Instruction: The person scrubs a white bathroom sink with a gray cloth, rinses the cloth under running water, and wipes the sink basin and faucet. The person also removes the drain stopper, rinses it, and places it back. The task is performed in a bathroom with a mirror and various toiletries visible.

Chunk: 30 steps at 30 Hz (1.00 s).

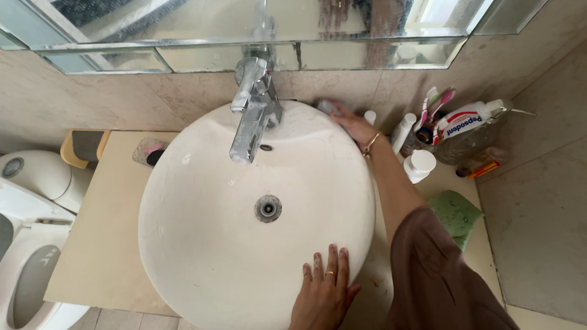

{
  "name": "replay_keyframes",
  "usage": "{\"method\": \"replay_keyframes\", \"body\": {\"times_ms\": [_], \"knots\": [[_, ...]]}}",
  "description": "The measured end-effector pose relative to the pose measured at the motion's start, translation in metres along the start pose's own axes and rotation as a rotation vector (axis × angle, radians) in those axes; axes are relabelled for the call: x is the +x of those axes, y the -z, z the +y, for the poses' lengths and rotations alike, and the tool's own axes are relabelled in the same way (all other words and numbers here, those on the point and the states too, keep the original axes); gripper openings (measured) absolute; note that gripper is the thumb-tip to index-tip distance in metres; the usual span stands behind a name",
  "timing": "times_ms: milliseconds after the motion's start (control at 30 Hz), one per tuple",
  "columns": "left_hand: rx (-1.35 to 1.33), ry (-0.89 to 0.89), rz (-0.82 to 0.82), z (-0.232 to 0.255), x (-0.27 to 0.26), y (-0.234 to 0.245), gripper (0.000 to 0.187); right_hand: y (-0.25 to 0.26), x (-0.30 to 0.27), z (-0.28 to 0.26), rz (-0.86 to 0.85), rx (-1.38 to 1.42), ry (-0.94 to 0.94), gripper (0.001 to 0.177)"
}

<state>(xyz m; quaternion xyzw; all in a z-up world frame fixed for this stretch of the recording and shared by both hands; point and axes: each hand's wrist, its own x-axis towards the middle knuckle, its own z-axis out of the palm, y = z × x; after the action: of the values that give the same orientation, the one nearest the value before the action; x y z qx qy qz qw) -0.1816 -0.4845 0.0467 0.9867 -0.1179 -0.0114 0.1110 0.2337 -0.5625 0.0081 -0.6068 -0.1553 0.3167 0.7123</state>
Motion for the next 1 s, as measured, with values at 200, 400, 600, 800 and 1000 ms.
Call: {"method": "replay_keyframes", "body": {"times_ms": [200,400,600,800,1000], "knots": [[0.001,-0.006,-0.005,0.0,0.002,0.008,0.071,0.032,-0.002,0.115,0.097,0.452,0.048,0.064],[0.014,-0.002,0.024,0.003,0.004,0.019,0.069,-0.006,-0.124,0.155,0.286,0.387,-0.035,0.05],[-0.072,0.018,0.046,0.003,0.001,0.032,0.065,-0.036,-0.127,0.099,0.327,0.465,-0.016,0.051],[-0.109,0.0,0.085,0.002,-0.002,0.035,0.062,-0.072,-0.147,0.111,0.332,0.538,-0.043,0.052],[-0.104,-0.038,0.148,-0.002,-0.001,0.028,0.062,-0.072,-0.192,0.079,0.543,0.448,-0.063,0.052]]}}
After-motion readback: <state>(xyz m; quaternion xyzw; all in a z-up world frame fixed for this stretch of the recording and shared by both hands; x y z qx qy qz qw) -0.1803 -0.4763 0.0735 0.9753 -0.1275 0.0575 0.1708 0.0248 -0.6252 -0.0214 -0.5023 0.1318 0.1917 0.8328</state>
